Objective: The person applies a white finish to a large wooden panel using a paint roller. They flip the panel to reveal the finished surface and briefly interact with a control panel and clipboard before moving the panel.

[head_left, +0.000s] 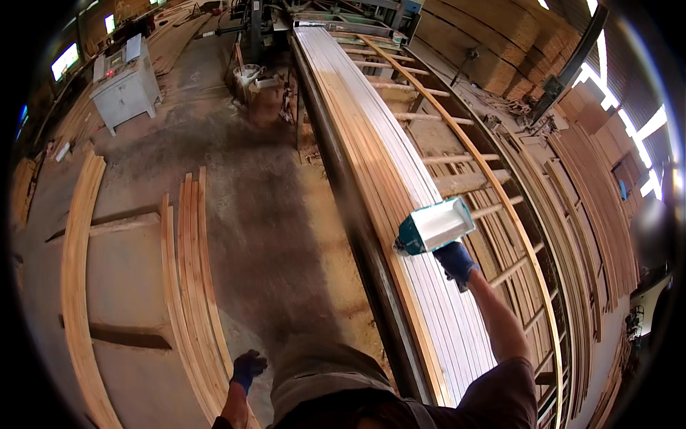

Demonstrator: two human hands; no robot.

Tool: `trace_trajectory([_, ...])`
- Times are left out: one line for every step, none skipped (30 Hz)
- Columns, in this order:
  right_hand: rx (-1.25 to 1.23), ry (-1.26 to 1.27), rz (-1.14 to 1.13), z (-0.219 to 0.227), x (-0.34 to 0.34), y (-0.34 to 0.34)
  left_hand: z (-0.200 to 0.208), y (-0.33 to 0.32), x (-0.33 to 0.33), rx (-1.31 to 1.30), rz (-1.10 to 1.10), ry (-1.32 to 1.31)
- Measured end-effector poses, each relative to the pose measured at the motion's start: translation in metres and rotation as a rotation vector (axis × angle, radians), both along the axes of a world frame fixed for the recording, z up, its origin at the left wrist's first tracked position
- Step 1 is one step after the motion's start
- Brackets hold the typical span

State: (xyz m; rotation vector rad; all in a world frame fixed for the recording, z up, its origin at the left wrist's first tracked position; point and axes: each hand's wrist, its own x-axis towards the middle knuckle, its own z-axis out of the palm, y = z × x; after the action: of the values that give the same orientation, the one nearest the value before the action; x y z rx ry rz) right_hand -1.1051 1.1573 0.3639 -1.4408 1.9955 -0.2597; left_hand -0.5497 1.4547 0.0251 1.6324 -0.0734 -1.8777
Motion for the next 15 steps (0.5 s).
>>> trace_trajectory([0.005,0.008,0.011,0.003,0.015,-0.043,0.038,-0.065,-0.001,0.037,0.04,-0.048])
trace_trajectory([0.011,0.012,0.028,0.003,0.031,-0.087,0.06,-0.116,0.006,-0.054,0.053,-0.003])
trace_trajectory([-0.058,0.052,0.074,-0.003,0.037,-0.133,0.066,-0.169,0.012,-0.073,0.034,-0.026])
trace_trajectory([-0.125,0.096,0.121,-0.011,0.043,-0.178,0.062,-0.213,0.016,-0.09,0.016,-0.045])
trace_trajectory([-0.117,0.041,0.098,-0.006,0.065,-0.223,0.039,-0.246,0.027,-0.138,0.0,-0.04])
trace_trajectory([-0.105,-0.011,0.075,-0.001,0.085,-0.262,0.011,-0.278,0.035,-0.183,-0.018,-0.033])
trace_trajectory([-0.138,-0.005,0.129,-0.005,0.095,-0.307,-0.014,-0.301,0.044,-0.228,-0.033,-0.027])
trace_trajectory([-0.176,0.013,0.155,-0.011,0.097,-0.351,-0.027,-0.335,0.04,-0.409,-0.152,-0.059])
trace_trajectory([-0.169,0.015,0.205,-0.016,0.1,-0.4,-0.032,-0.37,0.032,-0.59,-0.265,-0.101])
trace_trajectory([-0.163,0.014,0.259,-0.02,0.107,-0.449,-0.034,-0.408,0.025,-0.772,-0.376,-0.145])
trace_trajectory([-0.166,0.019,0.236,-0.024,0.12,-0.494,-0.014,-0.446,0.018,-0.726,-0.537,-0.236])
trace_trajectory([-0.158,0.022,0.216,-0.029,0.127,-0.527,0.012,-0.483,0.01,-0.675,-0.709,-0.321])
trace_trajectory([-0.135,0.002,0.181,-0.018,0.148,-0.568,0.037,-0.526,0.004,-0.536,-0.701,-0.302])
trace_trajectory([-0.114,-0.02,0.154,-0.005,0.174,-0.609,0.045,-0.566,0.006,-0.397,-0.683,-0.287])
trace_trajectory([-0.28,0.014,0.295,-0.019,0.177,-0.666,0.025,-0.6,0.019,-0.535,-0.675,-0.34])
